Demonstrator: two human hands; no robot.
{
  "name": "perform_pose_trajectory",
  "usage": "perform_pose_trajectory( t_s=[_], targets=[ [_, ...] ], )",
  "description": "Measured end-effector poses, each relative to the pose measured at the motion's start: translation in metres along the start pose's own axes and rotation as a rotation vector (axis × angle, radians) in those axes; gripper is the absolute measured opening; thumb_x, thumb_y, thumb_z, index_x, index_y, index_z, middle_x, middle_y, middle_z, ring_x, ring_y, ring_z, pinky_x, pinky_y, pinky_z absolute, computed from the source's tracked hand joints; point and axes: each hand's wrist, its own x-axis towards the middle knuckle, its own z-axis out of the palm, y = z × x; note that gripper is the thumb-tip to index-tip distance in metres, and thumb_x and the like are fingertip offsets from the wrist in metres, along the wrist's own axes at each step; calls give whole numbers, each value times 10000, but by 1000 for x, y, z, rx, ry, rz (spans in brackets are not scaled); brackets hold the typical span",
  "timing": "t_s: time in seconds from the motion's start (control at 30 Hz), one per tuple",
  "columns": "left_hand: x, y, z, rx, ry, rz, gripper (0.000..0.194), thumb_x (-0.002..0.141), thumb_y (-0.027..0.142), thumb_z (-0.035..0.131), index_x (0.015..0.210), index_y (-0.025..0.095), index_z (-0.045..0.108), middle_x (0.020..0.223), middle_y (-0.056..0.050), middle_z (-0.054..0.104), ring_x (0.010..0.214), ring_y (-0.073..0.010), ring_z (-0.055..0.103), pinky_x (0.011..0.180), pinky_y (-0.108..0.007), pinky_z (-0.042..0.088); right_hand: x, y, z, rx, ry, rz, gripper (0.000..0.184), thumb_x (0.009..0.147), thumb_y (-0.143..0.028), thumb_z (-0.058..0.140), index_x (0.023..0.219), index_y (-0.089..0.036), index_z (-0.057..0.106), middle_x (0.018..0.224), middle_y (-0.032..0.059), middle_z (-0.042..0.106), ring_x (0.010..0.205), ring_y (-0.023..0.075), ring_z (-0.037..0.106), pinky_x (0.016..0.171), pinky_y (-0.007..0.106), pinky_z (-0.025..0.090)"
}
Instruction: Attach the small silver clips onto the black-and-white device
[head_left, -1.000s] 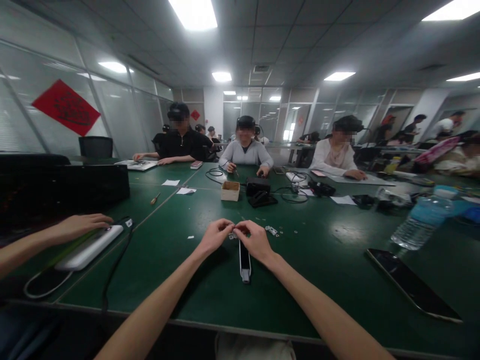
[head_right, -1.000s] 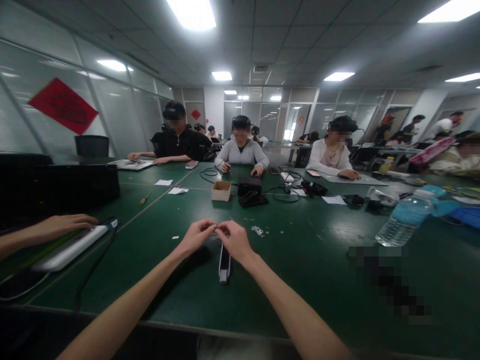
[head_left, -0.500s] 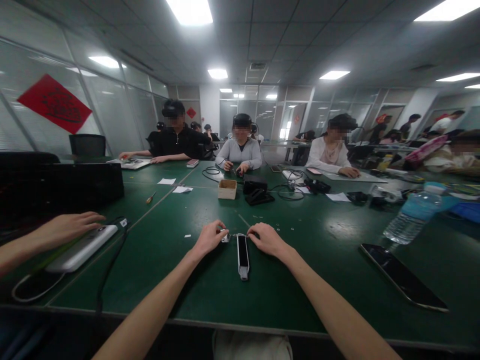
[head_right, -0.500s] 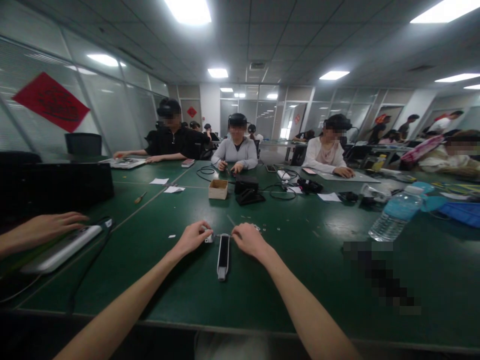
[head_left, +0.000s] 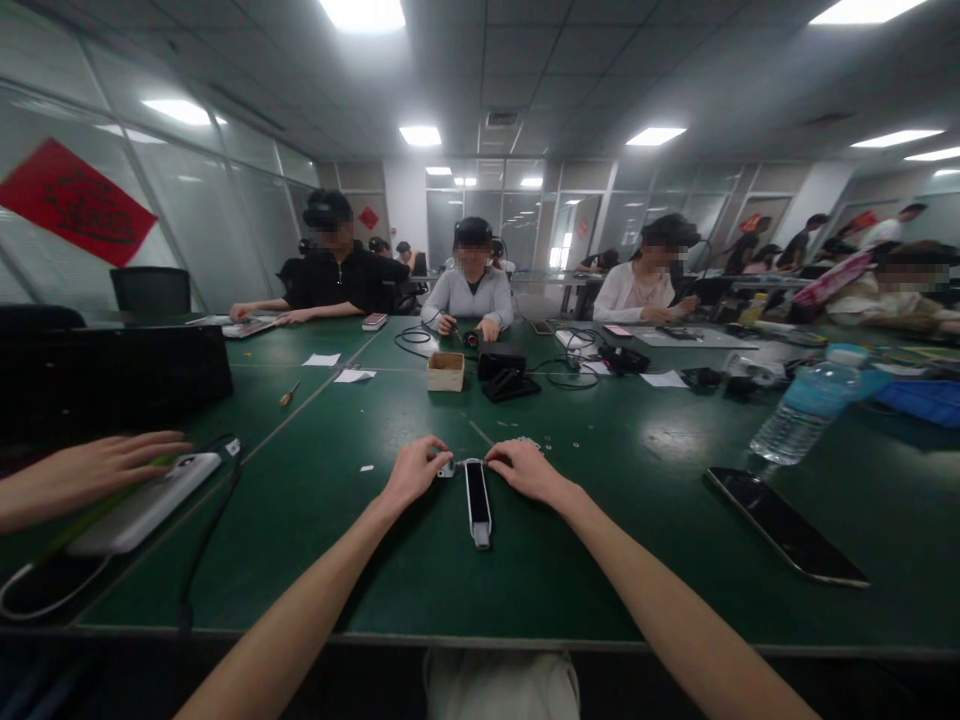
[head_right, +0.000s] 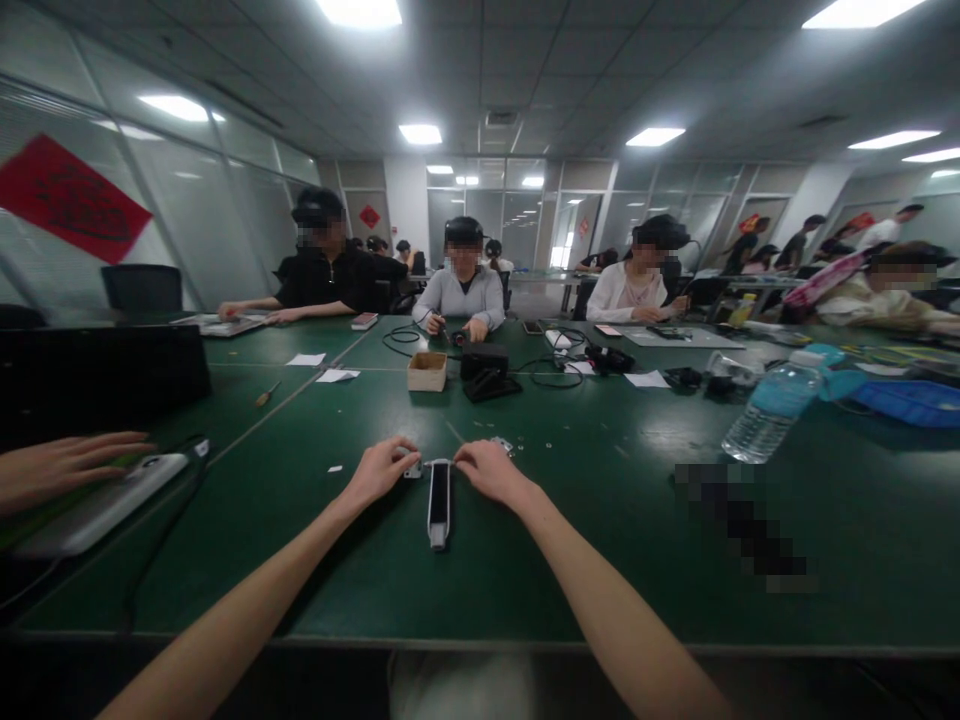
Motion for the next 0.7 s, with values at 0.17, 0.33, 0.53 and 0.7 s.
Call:
perform_pose_trajectory(
  t_s=[0.17,0.33,0.53,0.7],
  targets=[
    [1,3,1,-17,1,-10,226,831,355,539,916,188,664,768,-35,730,722,-203,677,679,-270,456,1,3,5,114,29,46,186,856,-189,548,930,-176,718,917,49,725,843,165,652,781,267,470],
    [1,3,4,-8,-16,5,227,843,352,531,920,180,658,774,-42,732,731,-205,679,674,-270,455,0,0,6,175,48,63,168,847,-191,564,905,-175,721,883,36,728,809,151,658,749,245,472],
    [1,3,6,62,-21,0,203,874,339,523,957,192,635,835,-57,740,801,-218,686,699,-274,456,0,-1,4,172,38,71,162,842,-189,572,900,-168,722,873,40,728,784,145,657,720,233,472],
    [-2,11,5,296,-54,12,197,918,331,484,1010,201,600,824,-69,733,801,-238,680,709,-289,439,0,1,5,157,40,60,163,839,-197,569,886,-165,723,832,36,725,759,144,652,710,232,467]
  ],
)
